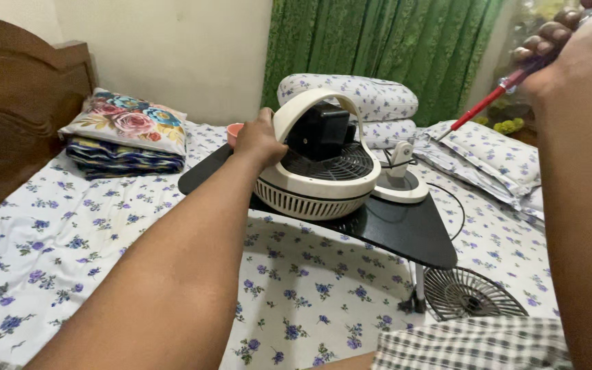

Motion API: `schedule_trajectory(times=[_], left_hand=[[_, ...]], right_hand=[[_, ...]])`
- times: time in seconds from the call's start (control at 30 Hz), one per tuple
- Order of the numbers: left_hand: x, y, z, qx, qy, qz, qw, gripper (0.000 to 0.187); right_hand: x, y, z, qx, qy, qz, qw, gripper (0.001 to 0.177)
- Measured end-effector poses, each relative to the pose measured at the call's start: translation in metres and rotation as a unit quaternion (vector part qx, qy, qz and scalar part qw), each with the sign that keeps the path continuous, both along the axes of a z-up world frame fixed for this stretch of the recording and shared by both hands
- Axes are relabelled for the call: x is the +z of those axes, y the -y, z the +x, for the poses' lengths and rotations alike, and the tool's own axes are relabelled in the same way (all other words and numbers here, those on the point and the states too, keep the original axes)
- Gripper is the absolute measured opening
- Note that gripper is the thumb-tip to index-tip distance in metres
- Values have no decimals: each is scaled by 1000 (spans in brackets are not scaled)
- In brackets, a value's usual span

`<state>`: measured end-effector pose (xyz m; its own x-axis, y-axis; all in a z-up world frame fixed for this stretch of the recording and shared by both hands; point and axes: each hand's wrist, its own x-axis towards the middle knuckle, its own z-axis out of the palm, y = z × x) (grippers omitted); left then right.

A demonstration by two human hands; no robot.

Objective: The person disassembles a small electric fan by removing the front grille and base with a screwdriver, then reassembles it by reattaching the base and securing the grille.

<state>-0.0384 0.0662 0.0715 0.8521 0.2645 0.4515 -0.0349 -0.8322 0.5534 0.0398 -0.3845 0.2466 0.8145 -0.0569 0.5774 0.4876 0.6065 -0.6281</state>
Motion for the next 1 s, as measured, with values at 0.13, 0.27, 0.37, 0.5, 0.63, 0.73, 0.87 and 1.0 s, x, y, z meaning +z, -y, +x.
schedule_trajectory(times=[0.13, 0.27, 0.37, 0.5, 0.63, 0.73, 0.87, 1.0], left_hand=[[-5, -3, 10, 1, 31, 3, 1000, 66], [-7, -17, 32, -3, 31, 12, 999, 74], [-11, -27, 53, -35, 49, 19, 998, 74], [-13, -37, 70, -59, 61, 31, 996, 72], [-7, -34, 71, -52, 32, 23, 998, 71], [-2, -30, 63, -57, 19, 16, 998, 70], [0, -23, 50, -42, 20, 8, 999, 72], [-3, -22, 46, -43, 26, -8, 999, 75]], right_hand=[[-9, -7, 21, 16, -44, 14, 999, 35], [-32, -20, 36, -27, -98, -1, 995, 16], [-50, -16, 51, -78, -168, -44, 982, 11], [-75, -5, 85, -66, -244, -192, 948, 11], [-113, 8, 124, -169, -309, -394, 849, 20], [-139, 7, 147, -183, -350, -519, 758, 22], [-177, 12, 156, -186, -355, -610, 684, 36], [-219, 20, 171, -181, -330, -612, 695, 65]])
